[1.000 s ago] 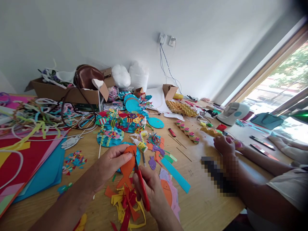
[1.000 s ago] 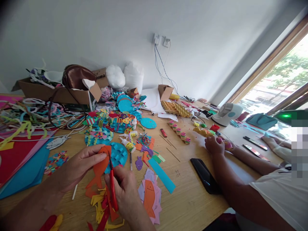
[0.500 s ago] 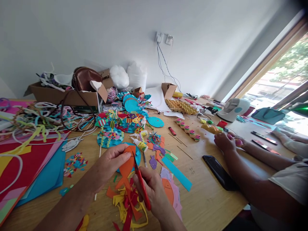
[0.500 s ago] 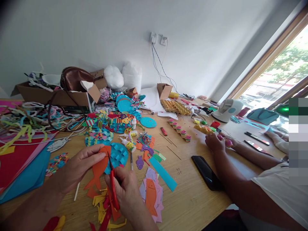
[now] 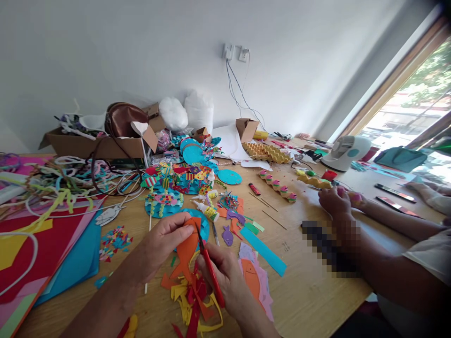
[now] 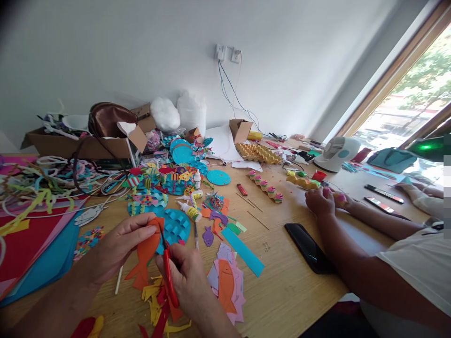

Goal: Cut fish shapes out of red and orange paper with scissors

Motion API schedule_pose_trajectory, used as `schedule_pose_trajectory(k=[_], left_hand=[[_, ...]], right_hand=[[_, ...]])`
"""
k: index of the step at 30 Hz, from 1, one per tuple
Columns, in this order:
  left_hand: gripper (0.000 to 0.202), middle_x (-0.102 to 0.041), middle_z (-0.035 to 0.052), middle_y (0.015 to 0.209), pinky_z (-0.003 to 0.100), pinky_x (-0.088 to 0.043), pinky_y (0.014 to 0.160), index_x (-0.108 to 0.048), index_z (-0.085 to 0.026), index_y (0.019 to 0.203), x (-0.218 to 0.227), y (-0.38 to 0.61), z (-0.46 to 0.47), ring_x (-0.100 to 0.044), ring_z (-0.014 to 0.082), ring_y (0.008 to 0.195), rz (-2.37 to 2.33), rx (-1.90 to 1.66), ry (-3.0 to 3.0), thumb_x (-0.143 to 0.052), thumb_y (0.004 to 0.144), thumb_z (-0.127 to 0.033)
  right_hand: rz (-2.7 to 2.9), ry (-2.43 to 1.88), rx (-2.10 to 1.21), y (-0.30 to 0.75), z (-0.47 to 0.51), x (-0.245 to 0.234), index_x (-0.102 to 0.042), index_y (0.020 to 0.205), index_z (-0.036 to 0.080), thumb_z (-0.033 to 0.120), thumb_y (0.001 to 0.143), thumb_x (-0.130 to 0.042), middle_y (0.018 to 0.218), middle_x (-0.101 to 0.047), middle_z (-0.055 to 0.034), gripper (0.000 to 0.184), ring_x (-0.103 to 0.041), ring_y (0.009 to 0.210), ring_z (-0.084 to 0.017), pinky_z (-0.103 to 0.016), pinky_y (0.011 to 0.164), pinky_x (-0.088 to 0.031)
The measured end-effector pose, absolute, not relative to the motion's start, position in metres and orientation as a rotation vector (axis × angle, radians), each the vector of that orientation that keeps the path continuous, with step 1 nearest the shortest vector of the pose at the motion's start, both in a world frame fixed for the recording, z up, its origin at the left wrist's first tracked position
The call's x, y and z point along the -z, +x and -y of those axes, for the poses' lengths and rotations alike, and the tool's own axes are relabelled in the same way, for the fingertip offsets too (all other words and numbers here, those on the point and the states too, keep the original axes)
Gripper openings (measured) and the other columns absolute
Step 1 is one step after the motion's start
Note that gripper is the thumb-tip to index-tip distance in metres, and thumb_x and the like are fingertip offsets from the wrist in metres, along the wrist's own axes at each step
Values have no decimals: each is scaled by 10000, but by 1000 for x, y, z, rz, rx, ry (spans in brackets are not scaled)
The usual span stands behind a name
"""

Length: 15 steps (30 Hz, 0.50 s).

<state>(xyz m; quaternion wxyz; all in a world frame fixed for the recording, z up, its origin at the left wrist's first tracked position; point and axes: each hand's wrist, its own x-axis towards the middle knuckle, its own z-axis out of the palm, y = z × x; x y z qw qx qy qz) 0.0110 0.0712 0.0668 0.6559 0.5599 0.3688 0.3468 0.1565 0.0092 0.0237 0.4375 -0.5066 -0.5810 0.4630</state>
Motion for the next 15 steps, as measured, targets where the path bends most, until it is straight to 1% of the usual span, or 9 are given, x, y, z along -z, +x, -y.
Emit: schedule_pose_trajectory(k=[4,7,11,15], left_hand=[[198,-527,-39,646,212,-376,579,-593,-181,695,-69,11,-71,-445,114,596,-814,-772,1241,-632,745,-369],[198,-515,-39,646,211,-370,578,-596,-177,707,-69,9,-71,-435,111,595,-813,-763,1247,-632,751,-367],[201,-515,-37,659,215,-379,599,-606,-186,715,-65,9,-72,-441,119,622,-837,-780,1265,-616,777,-377],[203,-527,-36,665,215,-389,617,-618,-195,713,-62,10,-72,-450,123,636,-845,-822,1274,-613,783,-385]], right_hand=[[1467,-1265,-1158,158,-9,-24,-403,597,198,404,844,-463,527,-322,55,328,-296,483,-93,-221,440,-210],[1469,-1262,-1154,159,-9,-24,-389,596,199,433,846,-480,545,-320,53,354,-301,496,-93,-221,449,-218],[1471,-1257,-1144,159,-9,-26,-361,583,201,519,840,-486,557,-309,52,427,-288,507,-92,-220,450,-220],[1469,-1270,-1125,158,-9,-26,-349,581,205,528,840,-482,545,-300,55,435,-278,502,-93,-220,448,-217]])
